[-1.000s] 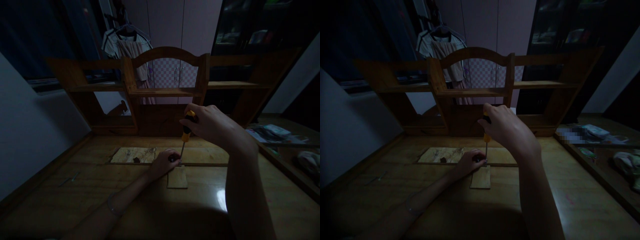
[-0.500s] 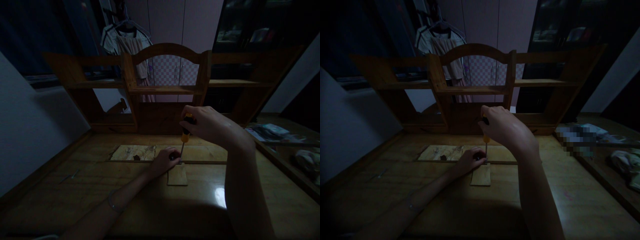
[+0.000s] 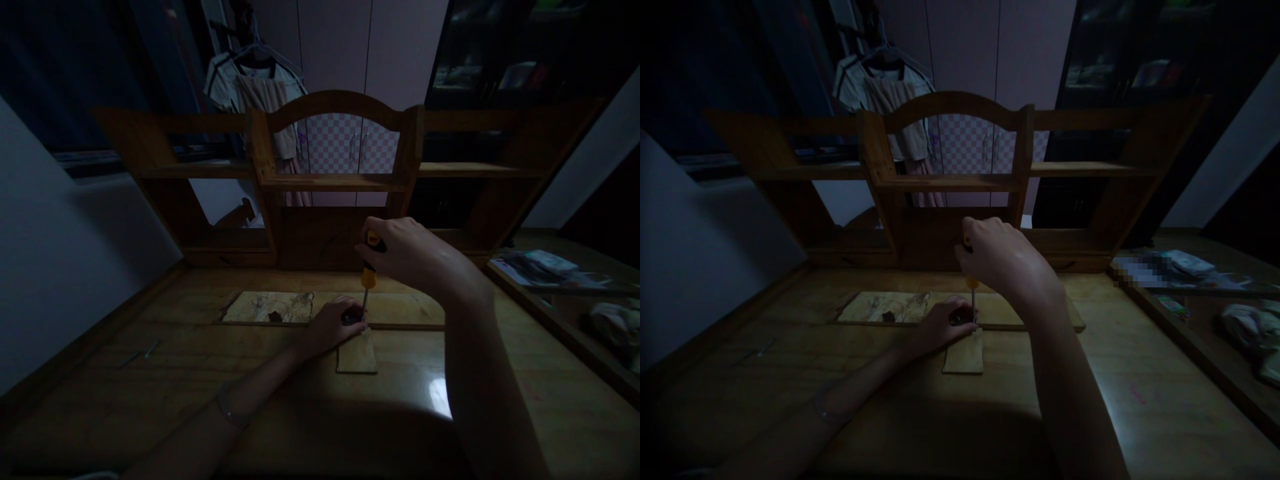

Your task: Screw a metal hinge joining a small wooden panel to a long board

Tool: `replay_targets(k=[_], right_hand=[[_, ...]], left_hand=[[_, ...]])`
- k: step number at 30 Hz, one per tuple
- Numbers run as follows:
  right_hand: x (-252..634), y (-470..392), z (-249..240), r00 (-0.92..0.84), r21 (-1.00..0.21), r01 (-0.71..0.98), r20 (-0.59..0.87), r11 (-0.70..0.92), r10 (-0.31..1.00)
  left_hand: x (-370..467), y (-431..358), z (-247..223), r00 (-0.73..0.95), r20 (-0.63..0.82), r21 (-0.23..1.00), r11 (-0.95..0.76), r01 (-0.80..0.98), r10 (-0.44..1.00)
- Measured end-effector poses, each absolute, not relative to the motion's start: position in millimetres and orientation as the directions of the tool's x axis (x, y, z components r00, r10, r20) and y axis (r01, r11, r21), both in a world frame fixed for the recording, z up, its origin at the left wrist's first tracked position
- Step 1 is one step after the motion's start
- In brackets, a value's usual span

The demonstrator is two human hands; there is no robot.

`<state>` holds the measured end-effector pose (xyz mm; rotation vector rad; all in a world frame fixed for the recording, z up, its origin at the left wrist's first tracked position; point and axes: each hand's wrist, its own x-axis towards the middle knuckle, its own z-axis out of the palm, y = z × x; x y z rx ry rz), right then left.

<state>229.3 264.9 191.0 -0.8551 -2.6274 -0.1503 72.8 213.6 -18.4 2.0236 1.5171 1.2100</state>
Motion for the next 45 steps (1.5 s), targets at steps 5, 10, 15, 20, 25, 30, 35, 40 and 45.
replay_targets(k=[5, 10, 15, 20, 25, 30, 35, 40, 45], right_hand=[[229, 260, 191, -0.740, -0.027, 0.599, 0.362, 0.800, 0.567], [226, 258, 192, -0.785, -0.073, 0.522, 0.349, 0.850, 0.513], [226, 256, 192, -0.732, 0.003, 0.615, 0.376, 0.789, 0.569], [229, 254, 195, -0.748, -0.049, 0.563, 0.396, 0.825, 0.534], [227, 256, 193, -0.737, -0.014, 0.594, 0.391, 0.804, 0.551], [230, 256, 193, -0.734, -0.016, 0.600, 0.387, 0.800, 0.558], [232, 258, 193, -0.766, -0.054, 0.546, 0.372, 0.836, 0.524], [233, 258, 192, -0.727, -0.024, 0.610, 0.379, 0.792, 0.572], [236, 259, 193, -0.766, -0.088, 0.530, 0.376, 0.844, 0.521]], left_hand=[[72, 212, -17, 0.093, 0.399, 0.685, -0.363, 0.631, 0.912], [74, 214, -23, 0.090, 0.439, 0.632, -0.379, 0.676, 0.894], [73, 214, -26, 0.103, 0.473, 0.567, -0.392, 0.724, 0.875], [71, 215, -27, 0.101, 0.496, 0.540, -0.397, 0.742, 0.863], [72, 215, -24, 0.096, 0.469, 0.544, -0.372, 0.752, 0.878], [73, 213, -22, 0.100, 0.481, 0.537, -0.383, 0.751, 0.871], [73, 215, -24, 0.109, 0.476, 0.536, -0.386, 0.751, 0.873], [74, 213, -23, 0.106, 0.472, 0.532, -0.379, 0.757, 0.875], [74, 212, -23, 0.108, 0.474, 0.540, -0.386, 0.748, 0.874]])
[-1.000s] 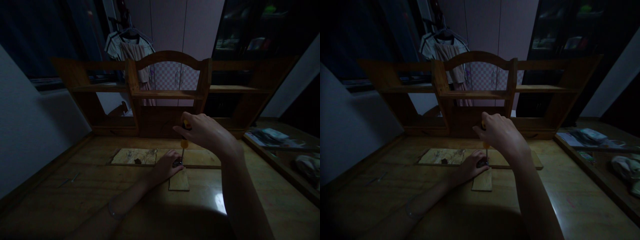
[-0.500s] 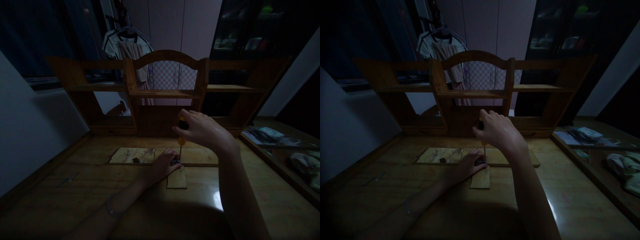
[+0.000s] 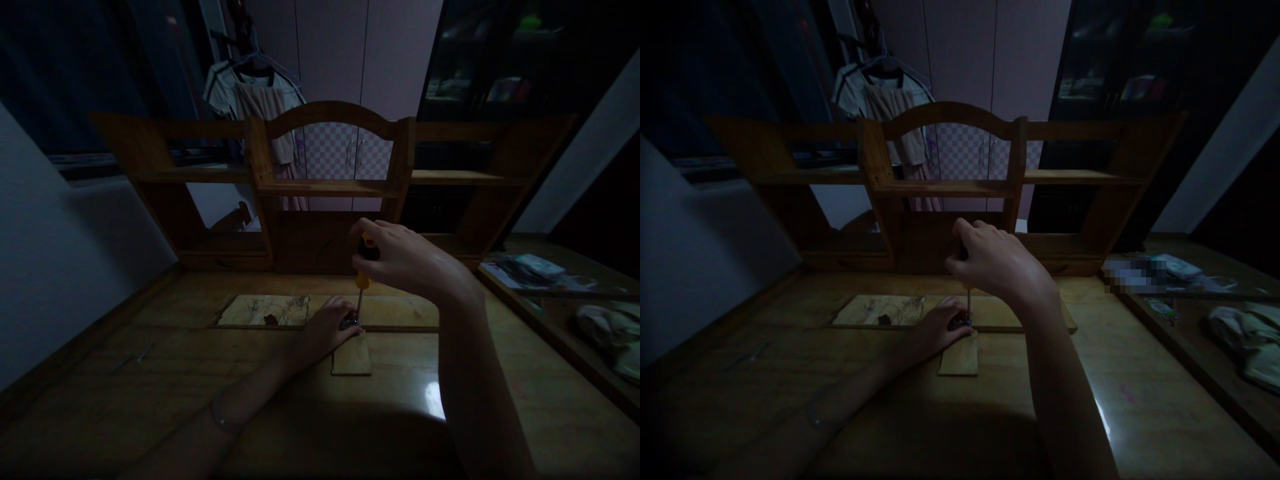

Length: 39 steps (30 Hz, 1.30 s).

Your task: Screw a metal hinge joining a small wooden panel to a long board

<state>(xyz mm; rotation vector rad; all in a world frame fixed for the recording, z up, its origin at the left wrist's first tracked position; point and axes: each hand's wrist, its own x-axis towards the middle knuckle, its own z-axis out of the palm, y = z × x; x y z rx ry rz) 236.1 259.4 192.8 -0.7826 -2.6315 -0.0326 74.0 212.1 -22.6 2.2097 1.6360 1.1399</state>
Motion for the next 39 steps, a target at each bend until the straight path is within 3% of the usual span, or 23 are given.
replay_targets(k=[8, 15, 21, 28, 33, 39], right_hand=[[233, 259, 191, -0.728, -0.013, 0.615, 0.376, 0.789, 0.573], [236, 258, 194, -0.789, -0.085, 0.501, 0.364, 0.861, 0.495], [236, 261, 192, -0.752, -0.048, 0.585, 0.342, 0.810, 0.564], [241, 258, 196, -0.785, -0.095, 0.515, 0.347, 0.852, 0.513], [238, 258, 194, -0.729, -0.045, 0.613, 0.353, 0.789, 0.587], [244, 256, 198, -0.775, -0.099, 0.532, 0.343, 0.841, 0.531]], left_hand=[[74, 213, -24, 0.099, 0.473, 0.524, -0.370, 0.768, 0.876], [74, 215, -25, 0.107, 0.479, 0.522, -0.381, 0.763, 0.871], [75, 214, -22, 0.109, 0.457, 0.514, -0.362, 0.778, 0.883], [76, 210, -18, 0.106, 0.468, 0.515, -0.368, 0.774, 0.877], [77, 210, -18, 0.120, 0.474, 0.500, -0.379, 0.779, 0.872], [75, 209, -18, 0.128, 0.478, 0.496, -0.387, 0.777, 0.869]])
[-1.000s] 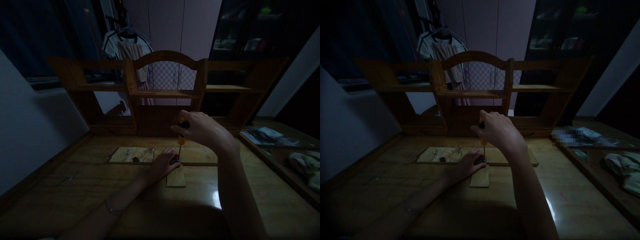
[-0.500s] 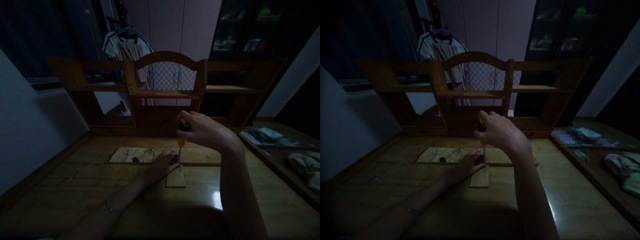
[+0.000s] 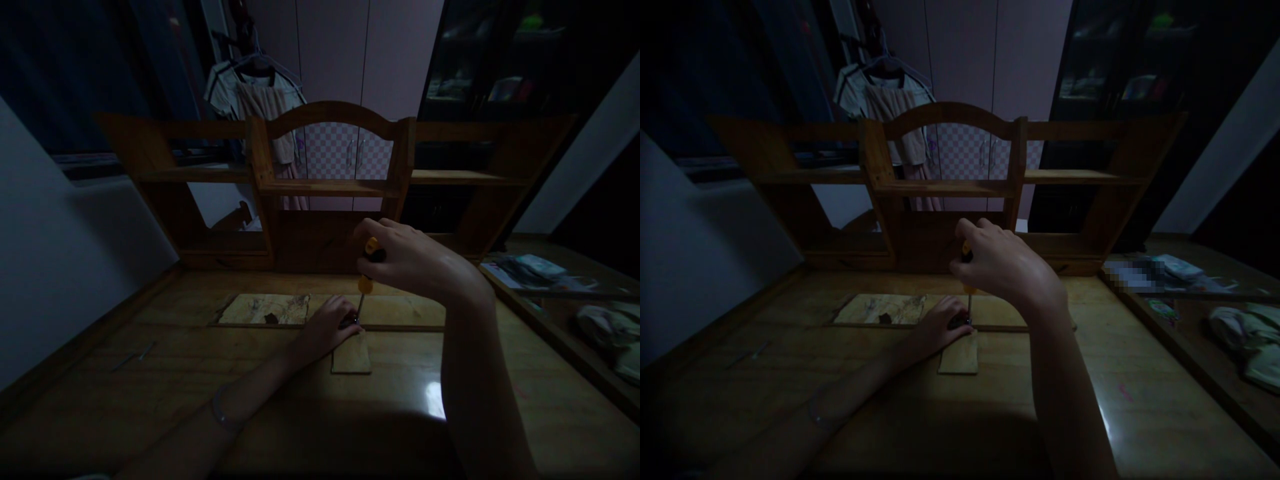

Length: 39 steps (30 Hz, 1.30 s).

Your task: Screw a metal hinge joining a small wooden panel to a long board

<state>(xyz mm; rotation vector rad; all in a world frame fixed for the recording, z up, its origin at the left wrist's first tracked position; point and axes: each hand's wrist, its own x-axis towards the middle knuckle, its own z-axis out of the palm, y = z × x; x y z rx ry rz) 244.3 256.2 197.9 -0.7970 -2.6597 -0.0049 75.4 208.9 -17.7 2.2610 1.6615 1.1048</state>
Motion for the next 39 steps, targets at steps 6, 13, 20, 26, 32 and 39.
replay_targets(k=[6, 13, 20, 26, 32, 39], right_hand=[[240.5, 258.3, 195.8, -0.766, -0.075, 0.552, 0.350, 0.831, 0.540], [245.4, 258.3, 195.7, -0.797, -0.111, 0.486, 0.350, 0.867, 0.492], [241.9, 257.4, 195.3, -0.745, -0.050, 0.590, 0.352, 0.806, 0.567], [246.3, 253.8, 199.6, -0.791, -0.115, 0.499, 0.344, 0.859, 0.505], [240.0, 257.7, 195.5, -0.737, -0.033, 0.583, 0.398, 0.812, 0.546], [245.1, 255.7, 196.2, -0.828, -0.097, 0.422, 0.364, 0.901, 0.427]], left_hand=[[75.6, 209.8, -17.9, 0.120, 0.465, 0.503, -0.373, 0.779, 0.877], [75.2, 209.3, -17.9, 0.119, 0.464, 0.508, -0.374, 0.776, 0.878], [75.2, 210.1, -18.4, 0.111, 0.472, 0.508, -0.373, 0.776, 0.874], [75.4, 208.3, -17.8, 0.120, 0.490, 0.506, -0.394, 0.767, 0.864], [75.4, 209.5, -19.1, 0.109, 0.489, 0.516, -0.388, 0.764, 0.865], [73.2, 213.0, -25.4, 0.088, 0.490, 0.511, -0.368, 0.777, 0.867]])
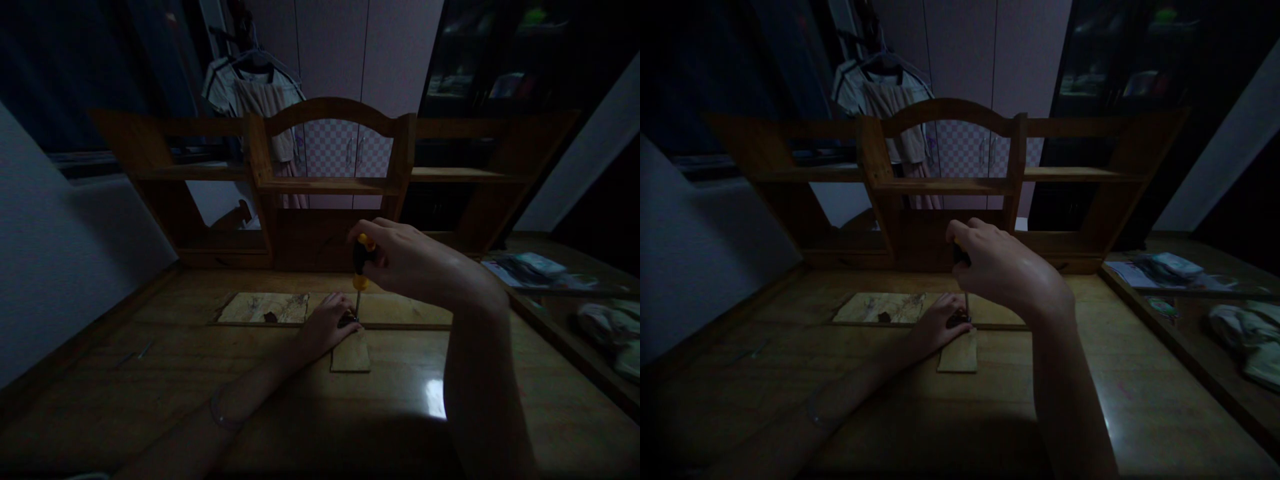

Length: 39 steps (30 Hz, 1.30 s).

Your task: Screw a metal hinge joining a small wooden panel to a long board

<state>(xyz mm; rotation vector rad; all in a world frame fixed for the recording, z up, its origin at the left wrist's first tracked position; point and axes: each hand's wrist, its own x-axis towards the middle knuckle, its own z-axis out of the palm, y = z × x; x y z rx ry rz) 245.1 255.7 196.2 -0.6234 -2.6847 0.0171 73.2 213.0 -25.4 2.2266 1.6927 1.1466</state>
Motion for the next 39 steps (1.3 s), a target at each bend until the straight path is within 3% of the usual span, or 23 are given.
replay_targets(k=[6, 13, 18, 39], right_hand=[[242.7, 252.6, 197.5, -0.776, -0.041, 0.522, 0.391, 0.852, 0.495], [245.5, 254.1, 198.1, -0.807, -0.085, 0.444, 0.395, 0.892, 0.439], [240.9, 255.7, 196.1, -0.752, -0.031, 0.545, 0.424, 0.838, 0.505], [242.4, 256.8, 196.1, -0.779, -0.036, 0.491, 0.430, 0.870, 0.457]], left_hand=[[73.3, 212.4, -24.8, 0.095, 0.501, 0.510, -0.383, 0.770, 0.860], [72.6, 210.4, -23.5, 0.110, 0.516, 0.499, -0.402, 0.768, 0.850], [73.6, 211.0, -23.8, 0.105, 0.518, 0.500, -0.400, 0.768, 0.849], [75.5, 211.2, -23.7, 0.076, 0.521, 0.503, -0.377, 0.778, 0.850]])
